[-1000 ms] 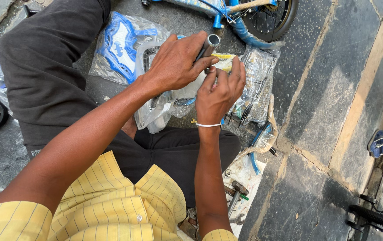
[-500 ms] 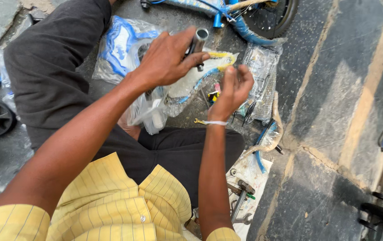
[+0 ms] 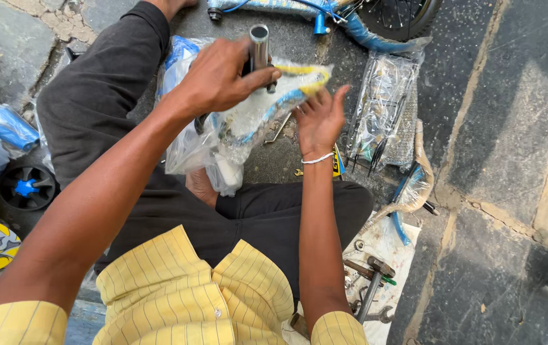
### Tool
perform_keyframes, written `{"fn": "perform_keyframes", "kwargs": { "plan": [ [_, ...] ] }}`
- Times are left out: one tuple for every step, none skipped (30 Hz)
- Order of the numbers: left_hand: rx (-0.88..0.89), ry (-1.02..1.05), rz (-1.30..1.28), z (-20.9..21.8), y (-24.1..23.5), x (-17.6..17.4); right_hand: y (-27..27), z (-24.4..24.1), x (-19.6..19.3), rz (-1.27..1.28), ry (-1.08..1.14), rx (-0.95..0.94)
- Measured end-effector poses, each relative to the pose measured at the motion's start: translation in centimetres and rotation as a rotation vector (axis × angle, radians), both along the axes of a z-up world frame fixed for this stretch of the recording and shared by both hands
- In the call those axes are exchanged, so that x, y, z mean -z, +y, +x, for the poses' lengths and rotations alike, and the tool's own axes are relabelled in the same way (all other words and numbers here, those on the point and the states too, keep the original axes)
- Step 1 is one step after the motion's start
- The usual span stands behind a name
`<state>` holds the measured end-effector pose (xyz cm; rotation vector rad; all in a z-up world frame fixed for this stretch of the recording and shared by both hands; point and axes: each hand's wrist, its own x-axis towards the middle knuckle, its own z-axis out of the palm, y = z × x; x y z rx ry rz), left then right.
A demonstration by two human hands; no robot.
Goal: The person sits on the ground and assembles bicycle parts, using a wrench to tighten a bolt on a metal tube. They handle a plastic-wrapped seat and a set of black cables, organizing them while working.
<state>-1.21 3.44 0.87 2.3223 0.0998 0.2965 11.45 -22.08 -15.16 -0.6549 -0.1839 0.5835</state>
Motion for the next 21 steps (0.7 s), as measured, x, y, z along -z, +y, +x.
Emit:
{"fn": "perform_keyframes", "kwargs": {
  "plan": [
    [0.012, 0.001, -0.001, -0.2, 0.1, -0.2, -0.5, 0.8, 2.7, -0.265, -0.031, 0.235],
    [0.027, 0.008, -0.005, -0.4, 0.1, -0.3, -1.1, 1.1, 5.5, -0.707, -0.089, 0.413],
    [0.041, 0.014, -0.009, -0.6, 0.1, -0.3, -1.4, 1.0, 8.3, -1.186, -0.155, 0.438],
    [0.073, -0.02, -0.073, -0.8, 0.1, -0.3, -1.7, 0.6, 10.8, -1.579, -0.253, 0.343],
    [0.104, -0.055, -0.137, -0.9, 0.2, -0.4, -1.5, -0.1, 13.1, -1.787, -0.35, 0.226],
    [0.132, -0.089, -0.204, -0.9, 0.2, -0.3, -1.5, -0.9, 15.0, -1.796, -0.444, 0.223],
    [0.113, -0.046, -0.232, -0.9, 0.2, -0.3, -1.2, -1.6, 16.5, -1.802, -0.539, 0.217],
    [0.094, -0.004, -0.257, -0.7, 0.3, -0.4, -0.8, -1.6, 17.5, -1.844, -0.509, 0.201],
    [0.076, 0.038, -0.282, -0.5, 0.3, -0.4, -0.4, -1.6, 18.1, -1.886, -0.478, 0.183],
    [0.075, 0.06, -0.262, -0.4, 0.2, -0.5, 0.2, -1.7, 18.4, -1.923, -0.447, 0.166],
    [0.075, 0.083, -0.242, -0.5, 0.1, -0.6, 0.6, -1.6, 18.6, -1.886, -0.521, 0.194],
    [0.076, 0.106, -0.221, -0.5, 0.1, -0.7, 1.0, -1.3, 18.8, -1.846, -0.592, 0.222],
    [0.059, 0.111, -0.223, -0.6, 0.2, -0.7, 1.4, -0.9, 18.9, -1.804, -0.662, 0.251],
    [0.043, 0.114, -0.23, -0.7, 0.0, -0.7, 1.2, -0.5, 18.9, -1.836, -0.647, 0.226],
    [0.028, 0.117, -0.237, -0.8, 0.0, -0.7, 1.1, -0.2, 19.0, -1.869, -0.632, 0.2],
    [0.025, 0.112, -0.244, -0.7, 0.0, -0.7, 0.7, 0.4, 19.0, -1.905, -0.623, 0.18],
    [0.023, 0.107, -0.252, -0.6, 0.1, -0.7, 0.3, 0.9, 19.1, -1.737, -0.431, 0.174],
    [0.02, 0.102, -0.26, -0.5, 0.2, -0.7, -0.1, 1.2, 19.3, -1.562, -0.248, 0.165],
    [0.026, 0.096, -0.251, -0.3, 0.3, -0.6, -0.6, 1.3, 19.5, -1.38, -0.075, 0.154],
    [0.028, 0.092, -0.244, -0.3, 0.3, -0.5, -1.0, 1.2, 19.7, -1.284, -0.067, 0.135],
    [0.031, 0.087, -0.237, -0.3, 0.3, -0.5, -1.6, 1.0, 19.7, -1.188, -0.059, 0.116]
  ]
}}
